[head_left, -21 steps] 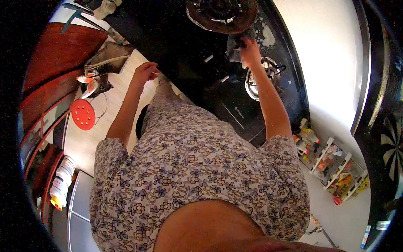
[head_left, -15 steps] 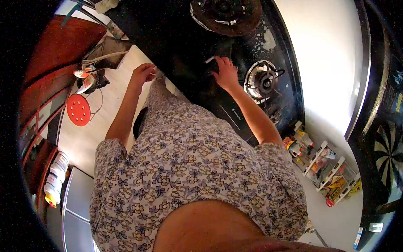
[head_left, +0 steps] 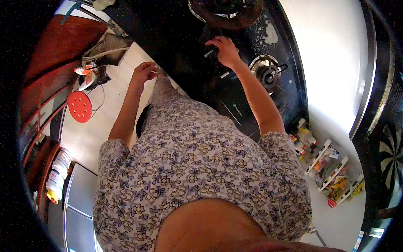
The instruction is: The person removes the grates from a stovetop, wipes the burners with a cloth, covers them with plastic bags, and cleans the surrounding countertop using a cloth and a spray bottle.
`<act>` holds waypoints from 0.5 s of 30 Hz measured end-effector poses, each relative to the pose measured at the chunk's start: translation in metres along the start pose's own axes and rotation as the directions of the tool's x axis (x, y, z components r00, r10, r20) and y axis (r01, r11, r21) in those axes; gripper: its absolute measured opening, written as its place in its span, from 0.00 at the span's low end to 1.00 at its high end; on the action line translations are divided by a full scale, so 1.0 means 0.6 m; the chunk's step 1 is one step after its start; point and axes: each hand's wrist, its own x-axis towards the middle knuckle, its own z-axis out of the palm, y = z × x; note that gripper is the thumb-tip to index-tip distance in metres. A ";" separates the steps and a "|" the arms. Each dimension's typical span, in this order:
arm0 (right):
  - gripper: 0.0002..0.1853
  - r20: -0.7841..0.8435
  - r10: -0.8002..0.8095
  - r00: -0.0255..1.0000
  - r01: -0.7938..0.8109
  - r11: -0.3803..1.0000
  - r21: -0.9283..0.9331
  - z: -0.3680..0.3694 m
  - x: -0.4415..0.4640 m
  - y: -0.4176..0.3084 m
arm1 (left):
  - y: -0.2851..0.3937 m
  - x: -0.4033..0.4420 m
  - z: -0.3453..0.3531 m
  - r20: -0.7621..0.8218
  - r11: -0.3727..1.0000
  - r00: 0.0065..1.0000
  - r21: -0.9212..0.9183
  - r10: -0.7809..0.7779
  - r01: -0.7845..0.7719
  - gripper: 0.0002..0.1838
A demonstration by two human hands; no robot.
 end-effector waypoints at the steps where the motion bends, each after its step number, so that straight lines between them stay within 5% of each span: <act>1: 0.26 -0.006 0.041 0.999 -0.042 0.999 -0.020 -0.003 0.006 0.008 | 0.001 -0.003 0.003 -0.016 1.000 1.000 0.004 0.005 -0.005 0.14; 3: 0.23 -0.021 0.148 0.989 -0.149 0.987 -0.063 -0.021 0.003 0.037 | 0.006 -0.005 0.011 -0.026 1.000 1.000 0.020 0.008 -0.008 0.14; 4: 0.20 -0.216 0.150 0.965 -0.173 0.980 -0.094 -0.022 -0.004 0.053 | 0.008 -0.003 0.011 -0.023 1.000 1.000 0.027 0.004 -0.004 0.14; 6: 0.18 -0.158 0.302 0.940 -0.297 0.953 0.055 -0.040 -0.019 0.061 | 0.007 -0.006 0.009 -0.026 0.999 1.000 0.032 -0.010 0.011 0.14; 8: 0.16 -0.002 0.256 0.967 -0.250 0.943 0.220 -0.071 -0.039 0.008 | -0.003 -0.003 0.005 -0.043 1.000 0.999 0.018 -0.006 0.007 0.13; 12: 0.16 0.229 0.281 0.932 -0.309 0.946 0.096 -0.017 -0.082 -0.053 | 0.019 0.004 0.019 -0.107 0.998 0.993 0.026 -0.058 0.061 0.11; 15: 0.15 0.162 0.443 0.882 -0.454 0.890 0.041 -0.024 -0.060 -0.010 | 0.038 0.016 0.022 -0.074 0.994 0.995 0.097 0.060 -0.053 0.11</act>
